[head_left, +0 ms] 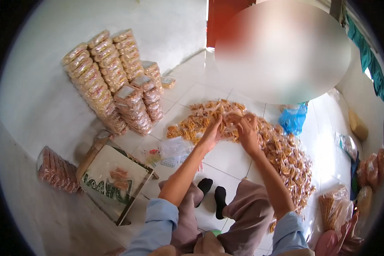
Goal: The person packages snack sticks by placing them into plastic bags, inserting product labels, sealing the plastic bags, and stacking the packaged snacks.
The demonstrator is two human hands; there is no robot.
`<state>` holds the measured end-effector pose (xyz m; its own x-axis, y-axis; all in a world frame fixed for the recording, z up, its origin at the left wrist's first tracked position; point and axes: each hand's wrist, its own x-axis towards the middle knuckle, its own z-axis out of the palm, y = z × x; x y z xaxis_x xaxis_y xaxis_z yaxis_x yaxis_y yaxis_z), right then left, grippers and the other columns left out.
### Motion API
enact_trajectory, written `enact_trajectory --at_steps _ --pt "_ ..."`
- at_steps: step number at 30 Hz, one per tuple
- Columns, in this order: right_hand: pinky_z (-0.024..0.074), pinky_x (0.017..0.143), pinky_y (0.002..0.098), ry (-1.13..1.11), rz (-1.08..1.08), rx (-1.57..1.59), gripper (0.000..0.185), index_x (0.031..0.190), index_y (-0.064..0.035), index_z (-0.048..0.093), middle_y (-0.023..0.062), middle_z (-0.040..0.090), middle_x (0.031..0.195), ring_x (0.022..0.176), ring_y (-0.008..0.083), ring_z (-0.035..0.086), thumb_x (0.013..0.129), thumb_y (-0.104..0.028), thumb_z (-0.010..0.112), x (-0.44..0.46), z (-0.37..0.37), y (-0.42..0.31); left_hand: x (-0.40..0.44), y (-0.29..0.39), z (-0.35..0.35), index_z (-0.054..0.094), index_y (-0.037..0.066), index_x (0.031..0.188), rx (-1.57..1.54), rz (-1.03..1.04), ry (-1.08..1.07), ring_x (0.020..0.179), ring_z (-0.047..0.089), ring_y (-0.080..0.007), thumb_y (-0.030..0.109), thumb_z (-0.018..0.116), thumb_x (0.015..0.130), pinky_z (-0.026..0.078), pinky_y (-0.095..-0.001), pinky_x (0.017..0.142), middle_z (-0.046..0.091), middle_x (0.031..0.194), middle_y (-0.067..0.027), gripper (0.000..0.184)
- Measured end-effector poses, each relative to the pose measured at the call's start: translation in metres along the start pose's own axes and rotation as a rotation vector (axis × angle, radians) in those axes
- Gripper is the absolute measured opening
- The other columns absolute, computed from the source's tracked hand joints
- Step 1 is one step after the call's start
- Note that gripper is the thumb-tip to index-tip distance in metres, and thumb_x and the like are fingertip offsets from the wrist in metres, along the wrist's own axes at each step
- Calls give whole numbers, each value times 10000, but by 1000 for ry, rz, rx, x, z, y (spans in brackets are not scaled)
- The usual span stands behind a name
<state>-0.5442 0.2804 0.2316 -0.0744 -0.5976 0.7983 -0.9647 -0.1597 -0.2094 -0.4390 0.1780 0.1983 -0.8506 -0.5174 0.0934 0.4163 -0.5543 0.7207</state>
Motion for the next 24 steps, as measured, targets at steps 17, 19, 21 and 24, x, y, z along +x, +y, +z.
enact_trajectory --at_steps 17,19,21,24 --pt "427 753 334 310 531 592 300 894 -19 448 112 405 1000 953 248 461 703 -55 677 -19 49 20 21 -30 -20 441 105 1132 338 209 311 941 535 -89 162 554 853 474 -232 733 553 1007 0 306" --pt "419 805 345 292 413 501 284 916 -22 455 130 407 1043 1012 277 445 725 -63 661 -23 53 14 15 -28 -1 440 111 1138 280 183 303 936 530 -82 175 543 860 470 -231 729 539 1026 3 303" --pt "411 808 309 272 434 495 264 933 -24 450 108 396 1064 1015 235 434 750 -50 637 -23 54 14 16 -26 5 417 140 1190 315 145 250 948 513 -68 264 501 884 458 -237 727 497 1090 6 340" --pt "391 821 280 260 432 453 246 964 -16 441 95 386 1101 1024 187 419 792 -77 605 -25 56 16 19 -24 2 380 153 1151 258 81 140 884 490 -79 400 481 873 409 -272 777 495 1005 9 385"
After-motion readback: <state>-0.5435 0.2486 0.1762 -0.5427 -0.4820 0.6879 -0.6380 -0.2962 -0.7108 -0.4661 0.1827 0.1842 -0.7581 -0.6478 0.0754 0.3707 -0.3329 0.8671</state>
